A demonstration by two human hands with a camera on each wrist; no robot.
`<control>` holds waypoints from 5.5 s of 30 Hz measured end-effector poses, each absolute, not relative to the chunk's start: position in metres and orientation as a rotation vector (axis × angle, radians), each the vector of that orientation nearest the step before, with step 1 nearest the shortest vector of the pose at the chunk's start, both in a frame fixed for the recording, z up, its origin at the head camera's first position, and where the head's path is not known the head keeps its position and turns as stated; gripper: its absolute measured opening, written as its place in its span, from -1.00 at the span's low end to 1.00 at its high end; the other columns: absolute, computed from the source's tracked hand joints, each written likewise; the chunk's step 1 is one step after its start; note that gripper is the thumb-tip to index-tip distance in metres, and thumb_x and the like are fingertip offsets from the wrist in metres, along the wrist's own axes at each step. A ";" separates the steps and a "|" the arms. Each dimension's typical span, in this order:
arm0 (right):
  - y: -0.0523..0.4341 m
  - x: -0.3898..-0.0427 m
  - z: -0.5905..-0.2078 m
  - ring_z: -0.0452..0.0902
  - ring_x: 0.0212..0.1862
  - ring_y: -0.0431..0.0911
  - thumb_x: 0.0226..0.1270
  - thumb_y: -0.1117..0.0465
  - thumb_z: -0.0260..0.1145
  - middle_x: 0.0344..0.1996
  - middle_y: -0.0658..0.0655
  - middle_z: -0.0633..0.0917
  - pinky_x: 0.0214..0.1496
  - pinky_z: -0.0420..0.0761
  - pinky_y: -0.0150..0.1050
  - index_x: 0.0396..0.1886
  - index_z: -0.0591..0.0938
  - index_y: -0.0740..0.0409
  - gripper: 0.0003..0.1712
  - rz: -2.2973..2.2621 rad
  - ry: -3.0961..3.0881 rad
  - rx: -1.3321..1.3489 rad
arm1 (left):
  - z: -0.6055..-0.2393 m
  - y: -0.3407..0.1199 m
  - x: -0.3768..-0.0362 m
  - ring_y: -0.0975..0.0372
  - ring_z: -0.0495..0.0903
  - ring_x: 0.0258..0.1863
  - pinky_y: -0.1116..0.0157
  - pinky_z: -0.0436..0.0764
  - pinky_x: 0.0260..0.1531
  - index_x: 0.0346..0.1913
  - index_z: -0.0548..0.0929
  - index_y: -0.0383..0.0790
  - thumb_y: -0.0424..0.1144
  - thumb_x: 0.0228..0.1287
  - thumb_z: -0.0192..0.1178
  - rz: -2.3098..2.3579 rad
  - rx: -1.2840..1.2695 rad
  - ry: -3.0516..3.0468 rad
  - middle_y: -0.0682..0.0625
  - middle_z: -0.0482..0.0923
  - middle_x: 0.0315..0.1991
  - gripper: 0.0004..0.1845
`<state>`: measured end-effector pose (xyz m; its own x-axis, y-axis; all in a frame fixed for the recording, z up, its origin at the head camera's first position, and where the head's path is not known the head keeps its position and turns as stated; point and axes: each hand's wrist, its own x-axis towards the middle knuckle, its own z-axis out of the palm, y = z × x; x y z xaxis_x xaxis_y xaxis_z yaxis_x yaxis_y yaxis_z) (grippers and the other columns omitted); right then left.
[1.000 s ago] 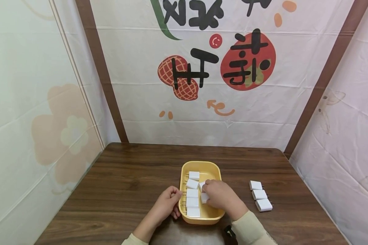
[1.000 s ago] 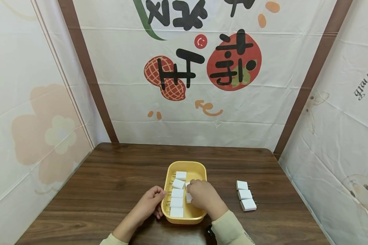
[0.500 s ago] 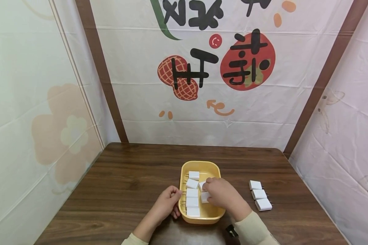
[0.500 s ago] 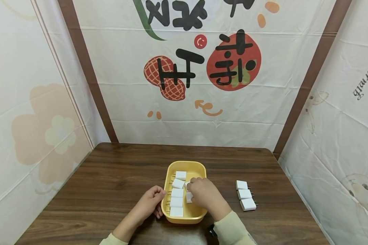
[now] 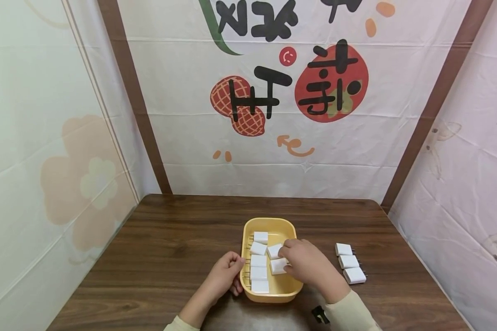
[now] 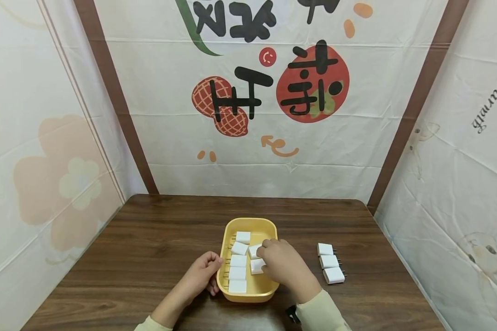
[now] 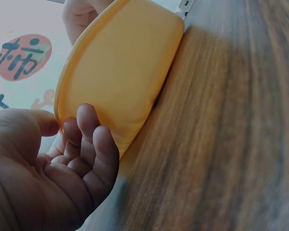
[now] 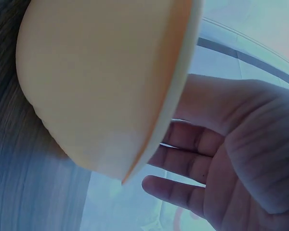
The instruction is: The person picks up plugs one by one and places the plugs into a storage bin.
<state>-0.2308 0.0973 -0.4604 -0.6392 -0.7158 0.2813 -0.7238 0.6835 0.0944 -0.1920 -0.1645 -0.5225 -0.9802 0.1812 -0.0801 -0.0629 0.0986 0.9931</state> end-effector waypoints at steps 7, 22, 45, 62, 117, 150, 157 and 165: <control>0.106 -0.224 -0.457 0.61 -0.18 -0.11 0.11 0.14 0.57 -0.28 -0.06 0.66 -0.11 0.61 -0.10 -0.18 0.76 0.02 -0.74 0.095 -2.587 1.152 | -0.521 -0.164 -0.191 0.23 0.55 -0.70 0.31 0.58 -0.71 -0.02 0.40 -0.43 -0.14 0.63 0.01 1.997 0.113 2.194 -0.05 0.55 -0.58 -0.68; 0.131 -0.210 -0.454 0.63 -0.13 -0.14 0.10 0.17 0.56 -0.22 -0.10 0.68 -0.03 0.63 -0.11 -0.13 0.75 -0.02 -0.70 0.111 -2.570 1.135 | -0.524 -0.166 -0.192 0.25 0.54 -0.71 0.35 0.55 -0.72 -0.02 0.38 -0.48 -0.16 0.62 0.01 2.000 0.137 2.159 -0.02 0.53 -0.61 -0.67; 0.186 -0.201 -0.467 0.63 -0.17 -0.14 -0.08 0.25 0.64 -0.22 -0.10 0.67 -0.12 0.63 -0.09 -0.11 0.74 -0.01 -0.55 0.135 -2.515 1.034 | -0.525 -0.168 -0.193 0.23 0.55 -0.68 0.34 0.58 -0.69 0.01 0.39 -0.47 -0.13 0.62 0.03 2.006 0.125 2.157 -0.02 0.54 -0.60 -0.64; 0.213 -0.198 -0.478 0.66 -0.19 -0.09 -0.11 0.21 0.66 -0.26 -0.06 0.68 -0.20 0.63 -0.06 -0.19 0.72 0.03 -0.58 0.094 -2.598 0.908 | -0.525 -0.167 -0.194 0.24 0.56 -0.68 0.33 0.58 -0.68 0.01 0.39 -0.46 -0.11 0.62 0.04 2.001 0.127 2.148 -0.03 0.54 -0.59 -0.63; 0.253 -0.217 -0.502 0.62 -0.22 0.03 -0.17 0.28 0.65 -0.32 0.01 0.67 -0.27 0.58 0.03 -0.27 0.75 0.07 -0.63 0.113 -2.863 0.567 | -0.526 -0.168 -0.196 0.23 0.55 -0.69 0.34 0.58 -0.69 -0.02 0.40 -0.44 -0.13 0.62 0.03 1.996 0.120 2.162 -0.02 0.54 -0.61 -0.65; 0.248 -0.212 -0.495 0.62 -0.33 -0.12 0.00 0.16 0.64 -0.25 0.00 0.69 -0.28 0.63 -0.10 -0.21 0.71 0.07 -0.65 0.220 -2.892 0.616 | -0.528 -0.167 -0.196 0.23 0.56 -0.69 0.34 0.58 -0.69 -0.01 0.39 -0.45 -0.12 0.62 0.02 1.996 0.129 2.158 -0.02 0.54 -0.62 -0.65; 0.244 -0.210 -0.488 0.63 -0.31 -0.13 0.00 0.17 0.65 -0.22 0.00 0.69 -0.25 0.65 -0.10 -0.18 0.71 0.08 -0.62 0.198 -2.862 0.663 | -0.529 -0.166 -0.196 0.23 0.56 -0.69 0.34 0.58 -0.69 -0.02 0.39 -0.45 -0.11 0.61 0.04 1.997 0.130 2.156 -0.02 0.54 -0.62 -0.63; 0.236 -0.212 -0.480 0.64 -0.28 -0.12 0.02 0.18 0.63 -0.21 0.00 0.70 -0.22 0.66 -0.07 -0.15 0.71 0.07 -0.62 0.189 -2.842 0.708 | -0.530 -0.166 -0.196 0.23 0.56 -0.69 0.34 0.58 -0.69 -0.02 0.39 -0.45 -0.11 0.61 0.04 1.999 0.130 2.155 -0.02 0.54 -0.62 -0.64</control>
